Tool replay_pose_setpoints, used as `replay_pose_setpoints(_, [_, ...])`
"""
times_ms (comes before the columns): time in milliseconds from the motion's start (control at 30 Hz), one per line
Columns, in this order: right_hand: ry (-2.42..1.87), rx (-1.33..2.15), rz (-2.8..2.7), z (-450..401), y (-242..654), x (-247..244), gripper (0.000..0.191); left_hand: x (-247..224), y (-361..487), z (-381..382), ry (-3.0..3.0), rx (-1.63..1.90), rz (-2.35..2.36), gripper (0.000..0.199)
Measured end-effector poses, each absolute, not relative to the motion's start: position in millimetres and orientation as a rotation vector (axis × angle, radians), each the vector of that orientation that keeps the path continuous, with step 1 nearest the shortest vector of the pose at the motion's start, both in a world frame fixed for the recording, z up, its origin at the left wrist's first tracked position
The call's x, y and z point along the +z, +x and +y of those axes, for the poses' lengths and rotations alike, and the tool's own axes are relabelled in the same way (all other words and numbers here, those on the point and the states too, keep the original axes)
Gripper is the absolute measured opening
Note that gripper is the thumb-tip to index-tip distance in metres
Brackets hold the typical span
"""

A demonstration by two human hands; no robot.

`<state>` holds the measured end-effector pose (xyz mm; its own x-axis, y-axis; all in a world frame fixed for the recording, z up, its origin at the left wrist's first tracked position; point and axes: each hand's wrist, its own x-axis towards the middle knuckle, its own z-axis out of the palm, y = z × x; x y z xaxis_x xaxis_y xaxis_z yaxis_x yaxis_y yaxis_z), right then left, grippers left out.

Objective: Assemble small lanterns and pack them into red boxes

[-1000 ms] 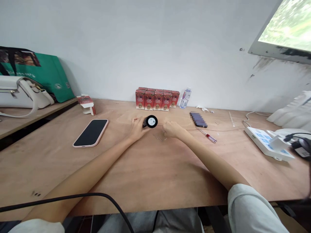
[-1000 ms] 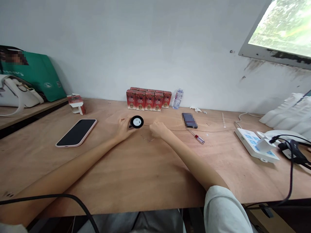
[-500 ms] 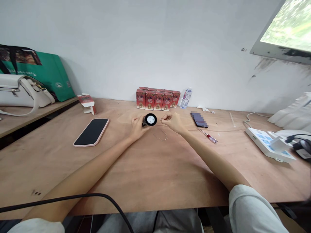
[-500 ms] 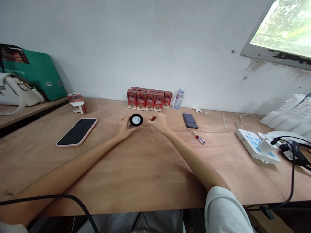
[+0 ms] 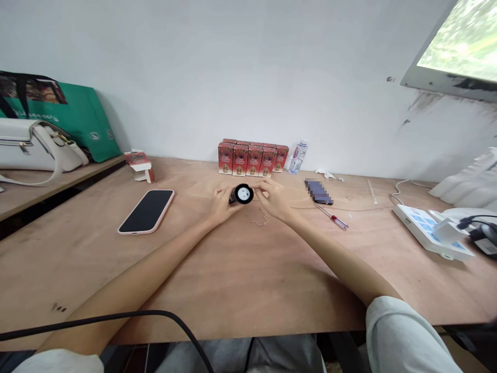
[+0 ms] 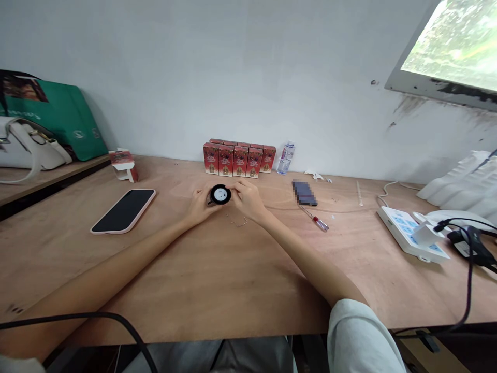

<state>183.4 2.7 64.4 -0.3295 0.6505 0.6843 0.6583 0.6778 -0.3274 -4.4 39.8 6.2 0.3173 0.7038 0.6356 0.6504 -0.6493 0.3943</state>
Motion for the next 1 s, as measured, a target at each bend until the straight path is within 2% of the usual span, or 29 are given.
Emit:
replay_pose_setpoints(200, [-0.825, -0.117, -2.218, 12, 191, 55, 0.025, 8, -4, 39, 2.446, 1.238, 1.25, 0.048])
replay_pose_setpoints(500, [-0.72, -0.321, -2.389, 21, 201, 54, 0.033, 4, -3, 42, 2.502, 1.208, 1.263, 0.046])
replay_pose_setpoints(733, [-0.73, -0.447, -2.446, 18, 198, 55, 0.037, 2, -5, 44, 2.552, 1.202, 1.269, 0.044])
replay_pose_setpoints(1000, [-0.764, -0.463, -2.458, 17, 196, 54, 0.032, 1, -6, 45, 2.584, 1.192, 1.292, 0.041])
